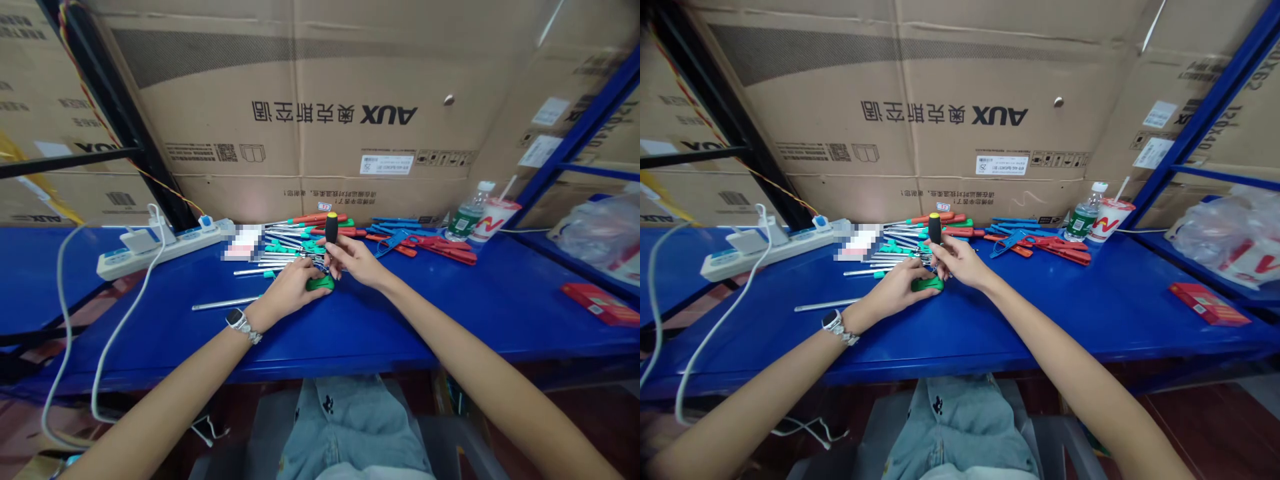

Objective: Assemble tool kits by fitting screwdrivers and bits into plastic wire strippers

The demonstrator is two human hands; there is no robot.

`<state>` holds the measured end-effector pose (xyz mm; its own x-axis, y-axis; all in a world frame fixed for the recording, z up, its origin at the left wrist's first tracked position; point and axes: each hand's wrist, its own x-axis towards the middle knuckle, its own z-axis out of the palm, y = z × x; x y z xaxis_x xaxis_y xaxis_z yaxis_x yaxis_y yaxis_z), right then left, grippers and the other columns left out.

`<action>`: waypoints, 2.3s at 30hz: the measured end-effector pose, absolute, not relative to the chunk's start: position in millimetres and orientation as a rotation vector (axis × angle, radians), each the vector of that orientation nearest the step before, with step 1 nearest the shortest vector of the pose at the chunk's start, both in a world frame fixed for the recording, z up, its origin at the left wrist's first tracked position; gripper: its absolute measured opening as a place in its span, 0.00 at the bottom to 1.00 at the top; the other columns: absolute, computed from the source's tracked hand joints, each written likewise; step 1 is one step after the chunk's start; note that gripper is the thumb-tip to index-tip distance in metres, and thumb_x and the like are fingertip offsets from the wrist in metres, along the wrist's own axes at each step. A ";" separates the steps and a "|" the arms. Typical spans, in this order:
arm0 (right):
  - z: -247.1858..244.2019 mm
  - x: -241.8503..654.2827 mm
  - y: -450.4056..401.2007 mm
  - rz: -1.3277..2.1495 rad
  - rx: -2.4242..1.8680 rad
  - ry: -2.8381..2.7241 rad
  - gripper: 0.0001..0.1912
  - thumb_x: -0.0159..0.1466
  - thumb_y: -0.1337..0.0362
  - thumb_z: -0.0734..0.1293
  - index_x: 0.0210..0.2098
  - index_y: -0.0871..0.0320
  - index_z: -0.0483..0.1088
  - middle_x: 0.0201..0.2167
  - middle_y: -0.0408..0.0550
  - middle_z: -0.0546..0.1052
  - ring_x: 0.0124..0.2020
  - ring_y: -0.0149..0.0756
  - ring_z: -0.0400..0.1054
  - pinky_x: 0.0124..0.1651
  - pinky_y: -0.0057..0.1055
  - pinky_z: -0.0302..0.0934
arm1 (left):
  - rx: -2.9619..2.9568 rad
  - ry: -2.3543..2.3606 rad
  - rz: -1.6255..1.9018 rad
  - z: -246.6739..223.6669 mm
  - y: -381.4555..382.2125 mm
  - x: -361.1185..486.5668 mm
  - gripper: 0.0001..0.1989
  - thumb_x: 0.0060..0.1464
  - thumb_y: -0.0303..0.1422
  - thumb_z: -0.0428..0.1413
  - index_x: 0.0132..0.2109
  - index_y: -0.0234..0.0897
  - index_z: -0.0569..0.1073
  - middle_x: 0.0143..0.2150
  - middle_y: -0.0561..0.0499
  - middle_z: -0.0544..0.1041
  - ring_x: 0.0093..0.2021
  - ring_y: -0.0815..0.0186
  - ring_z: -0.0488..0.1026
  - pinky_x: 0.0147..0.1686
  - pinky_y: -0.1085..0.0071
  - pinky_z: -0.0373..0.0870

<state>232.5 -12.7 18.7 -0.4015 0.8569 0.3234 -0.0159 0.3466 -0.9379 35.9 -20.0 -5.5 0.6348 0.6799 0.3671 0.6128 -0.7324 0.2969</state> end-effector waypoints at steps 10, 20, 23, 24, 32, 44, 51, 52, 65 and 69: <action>15.3 223.0 -4.6 0.974 -0.887 -1.576 0.24 0.56 0.47 0.77 0.44 0.54 0.70 0.22 0.38 0.73 0.15 0.30 0.63 0.16 0.29 0.57 | 2.705 1.086 0.720 -6.9 -19.3 35.7 0.15 0.61 0.43 0.62 0.45 0.35 0.81 0.43 0.42 0.76 0.46 0.51 0.73 0.47 0.53 0.73; 18.8 237.7 -11.6 1.254 -0.781 -1.717 0.23 0.64 0.44 0.69 0.46 0.56 0.71 0.33 0.42 0.76 0.20 0.28 0.69 0.19 0.29 0.66 | 2.707 1.073 0.730 -8.1 -19.9 35.2 0.14 0.62 0.42 0.62 0.47 0.37 0.82 0.45 0.42 0.76 0.46 0.53 0.74 0.49 0.53 0.73; 18.6 234.9 -10.5 1.115 -0.822 -1.710 0.19 0.61 0.46 0.72 0.39 0.55 0.70 0.25 0.39 0.73 0.17 0.27 0.64 0.17 0.27 0.61 | 2.708 1.097 0.704 -6.3 -21.3 35.9 0.15 0.61 0.41 0.63 0.48 0.35 0.82 0.47 0.41 0.77 0.49 0.51 0.74 0.51 0.52 0.72; 18.2 232.1 -10.5 1.070 -0.835 -1.696 0.19 0.60 0.47 0.73 0.36 0.55 0.69 0.21 0.36 0.70 0.15 0.27 0.63 0.16 0.27 0.59 | 2.706 1.107 0.697 -5.8 -21.5 36.1 0.16 0.61 0.42 0.63 0.49 0.35 0.82 0.47 0.40 0.77 0.50 0.50 0.74 0.51 0.52 0.72; 10.8 217.0 -14.3 0.978 -0.901 -1.542 0.22 0.59 0.47 0.75 0.40 0.52 0.63 0.21 0.35 0.72 0.13 0.30 0.64 0.15 0.29 0.59 | 2.721 1.108 0.687 -5.6 -20.5 36.5 0.14 0.60 0.41 0.64 0.47 0.35 0.82 0.46 0.40 0.77 0.49 0.50 0.74 0.49 0.53 0.73; 14.1 225.9 -10.8 0.989 -0.856 -1.588 0.25 0.56 0.42 0.76 0.35 0.54 0.66 0.23 0.37 0.69 0.17 0.31 0.67 0.14 0.28 0.57 | 2.732 1.115 0.694 -7.3 -20.0 36.5 0.16 0.62 0.43 0.62 0.47 0.35 0.81 0.43 0.42 0.76 0.45 0.53 0.73 0.47 0.56 0.72; 26.4 236.4 -12.3 0.770 -1.004 -1.514 0.26 0.60 0.36 0.69 0.38 0.52 0.66 0.24 0.40 0.73 0.16 0.31 0.64 0.18 0.30 0.58 | 2.794 1.121 0.661 -6.9 -20.6 37.4 0.18 0.63 0.45 0.60 0.49 0.35 0.80 0.43 0.42 0.74 0.45 0.53 0.72 0.46 0.56 0.72; 29.0 243.5 -13.0 0.744 -1.026 -1.490 0.27 0.61 0.35 0.67 0.37 0.52 0.65 0.22 0.40 0.72 0.15 0.32 0.63 0.18 0.30 0.57 | 2.811 1.107 0.659 -6.8 -20.9 38.5 0.19 0.64 0.45 0.59 0.49 0.34 0.80 0.43 0.42 0.74 0.45 0.53 0.72 0.46 0.56 0.72; 11.2 289.3 -31.9 0.235 -1.971 -1.928 0.10 0.67 0.57 0.67 0.34 0.57 0.71 0.33 0.57 0.80 0.35 0.46 0.76 0.31 0.33 0.56 | 2.974 1.097 0.575 3.7 -30.7 23.8 0.23 0.64 0.51 0.56 0.53 0.37 0.75 0.50 0.42 0.75 0.53 0.49 0.72 0.54 0.51 0.68; 14.1 286.7 -43.2 0.195 -2.058 -1.955 0.13 0.68 0.55 0.66 0.44 0.60 0.72 0.40 0.63 0.80 0.38 0.51 0.77 0.33 0.36 0.60 | 2.979 1.075 0.465 2.4 -31.4 8.6 0.18 0.68 0.47 0.52 0.51 0.37 0.75 0.49 0.43 0.75 0.52 0.51 0.72 0.52 0.52 0.69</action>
<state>286.7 -43.2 14.1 0.0667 0.9924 0.1035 0.9523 -0.0324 -0.3034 8.6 -31.4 2.4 0.7324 0.6161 0.2898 0.6332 -0.7728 0.0427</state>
